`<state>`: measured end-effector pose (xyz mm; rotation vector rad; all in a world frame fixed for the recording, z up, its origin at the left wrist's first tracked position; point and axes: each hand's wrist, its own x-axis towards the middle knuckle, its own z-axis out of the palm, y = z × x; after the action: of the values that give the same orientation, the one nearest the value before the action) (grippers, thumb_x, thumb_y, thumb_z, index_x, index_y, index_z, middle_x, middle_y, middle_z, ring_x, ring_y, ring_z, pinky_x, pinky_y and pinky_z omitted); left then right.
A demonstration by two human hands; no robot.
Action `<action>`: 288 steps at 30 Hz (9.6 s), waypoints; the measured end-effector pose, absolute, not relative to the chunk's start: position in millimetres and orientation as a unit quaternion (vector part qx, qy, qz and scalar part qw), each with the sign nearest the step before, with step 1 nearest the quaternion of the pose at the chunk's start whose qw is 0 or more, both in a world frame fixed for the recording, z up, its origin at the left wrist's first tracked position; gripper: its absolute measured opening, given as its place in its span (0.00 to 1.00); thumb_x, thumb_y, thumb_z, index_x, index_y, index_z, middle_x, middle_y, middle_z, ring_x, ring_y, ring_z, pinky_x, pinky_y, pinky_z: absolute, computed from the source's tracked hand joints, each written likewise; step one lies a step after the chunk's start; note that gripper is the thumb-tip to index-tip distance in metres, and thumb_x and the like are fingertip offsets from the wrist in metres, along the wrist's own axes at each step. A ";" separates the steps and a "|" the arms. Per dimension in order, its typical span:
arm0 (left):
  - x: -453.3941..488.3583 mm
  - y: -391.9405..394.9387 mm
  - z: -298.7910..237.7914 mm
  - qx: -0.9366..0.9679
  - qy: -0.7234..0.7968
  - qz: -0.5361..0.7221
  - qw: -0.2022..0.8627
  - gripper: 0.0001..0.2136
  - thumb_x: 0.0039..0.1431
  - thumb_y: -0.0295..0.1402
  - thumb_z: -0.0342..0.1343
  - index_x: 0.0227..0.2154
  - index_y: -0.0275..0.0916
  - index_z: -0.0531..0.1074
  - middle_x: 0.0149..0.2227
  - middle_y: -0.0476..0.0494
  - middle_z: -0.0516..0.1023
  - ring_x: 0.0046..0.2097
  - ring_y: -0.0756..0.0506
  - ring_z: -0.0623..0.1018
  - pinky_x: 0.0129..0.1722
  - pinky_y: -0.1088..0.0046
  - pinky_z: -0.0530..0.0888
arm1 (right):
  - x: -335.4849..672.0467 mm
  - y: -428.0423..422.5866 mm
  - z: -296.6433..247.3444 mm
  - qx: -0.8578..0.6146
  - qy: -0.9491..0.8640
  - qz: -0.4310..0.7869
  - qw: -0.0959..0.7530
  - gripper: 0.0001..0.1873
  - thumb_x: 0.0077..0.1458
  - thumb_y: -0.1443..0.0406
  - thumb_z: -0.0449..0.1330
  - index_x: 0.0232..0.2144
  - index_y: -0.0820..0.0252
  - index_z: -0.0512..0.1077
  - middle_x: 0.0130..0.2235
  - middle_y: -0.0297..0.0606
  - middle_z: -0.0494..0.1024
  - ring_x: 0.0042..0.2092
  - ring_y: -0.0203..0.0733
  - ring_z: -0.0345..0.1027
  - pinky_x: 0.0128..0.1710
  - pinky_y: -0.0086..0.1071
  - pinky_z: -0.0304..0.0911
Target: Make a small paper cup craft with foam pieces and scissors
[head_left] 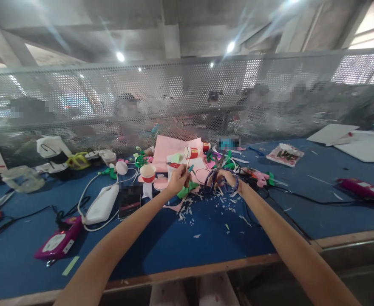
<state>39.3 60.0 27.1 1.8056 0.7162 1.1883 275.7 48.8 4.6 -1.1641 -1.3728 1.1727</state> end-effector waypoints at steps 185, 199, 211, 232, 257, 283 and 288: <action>34.7 4.2 -1.4 0.652 0.323 0.462 0.508 0.20 0.58 0.48 0.49 0.43 0.36 0.65 0.19 0.56 0.67 0.15 0.57 0.60 0.14 0.82 0.57 | 265.7 1.0 39.1 -0.500 -0.824 -0.067 0.256 0.12 0.55 0.56 0.53 0.27 0.57 0.64 0.26 0.38 0.74 0.28 0.44 0.69 0.27 0.29 0.55; 35.0 4.0 -0.4 0.640 0.296 0.454 0.545 0.16 0.56 0.46 0.53 0.37 0.36 0.70 0.18 0.52 0.70 0.17 0.53 0.67 0.17 0.78 0.66 | 267.7 2.5 32.4 -0.478 -0.845 -0.080 0.224 0.14 0.56 0.53 0.53 0.33 0.57 0.68 0.34 0.39 0.77 0.34 0.44 0.71 0.30 0.30 0.56; 33.8 5.0 -2.6 0.658 0.252 0.498 0.505 0.15 0.56 0.45 0.54 0.34 0.36 0.74 0.23 0.48 0.73 0.25 0.50 0.73 0.28 0.74 0.70 | 267.9 0.2 37.2 -0.420 -0.878 -0.029 0.227 0.10 0.54 0.56 0.56 0.29 0.56 0.64 0.30 0.36 0.72 0.31 0.39 0.66 0.31 0.28 0.56; 34.1 5.9 -2.2 0.660 0.237 0.506 0.502 0.14 0.56 0.44 0.55 0.33 0.37 0.75 0.23 0.47 0.74 0.25 0.49 0.74 0.28 0.72 0.71 | 265.1 -2.2 37.9 -0.401 -0.882 -0.049 0.243 0.11 0.53 0.55 0.56 0.30 0.57 0.64 0.31 0.37 0.73 0.33 0.40 0.67 0.31 0.28 0.55; 33.1 6.5 -0.9 0.664 0.251 0.500 0.495 0.16 0.54 0.47 0.56 0.32 0.37 0.75 0.23 0.46 0.74 0.25 0.48 0.73 0.29 0.71 0.72 | 265.4 -5.4 45.0 -0.407 -0.884 0.008 0.229 0.10 0.51 0.58 0.57 0.25 0.56 0.65 0.27 0.33 0.72 0.28 0.37 0.64 0.28 0.27 0.53; 33.2 8.5 -5.4 0.686 0.336 0.480 0.431 0.12 0.59 0.42 0.50 0.33 0.37 0.67 0.23 0.51 0.70 0.23 0.52 0.68 0.26 0.75 0.68 | 260.6 18.1 17.0 -0.650 -0.753 -0.045 0.098 0.19 0.53 0.52 0.57 0.37 0.61 0.72 0.34 0.53 0.79 0.36 0.55 0.74 0.30 0.36 0.62; 34.4 8.3 -3.5 0.687 0.351 0.466 0.433 0.10 0.58 0.39 0.50 0.32 0.37 0.68 0.23 0.51 0.70 0.25 0.51 0.69 0.27 0.75 0.69 | 261.7 20.9 9.6 -0.686 -0.713 -0.011 0.146 0.22 0.51 0.51 0.58 0.34 0.66 0.70 0.31 0.57 0.77 0.35 0.57 0.74 0.28 0.37 0.62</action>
<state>34.4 8.3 -3.5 1.7109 0.8754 1.1621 261.7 20.9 9.6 -1.9741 -2.0538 -0.0319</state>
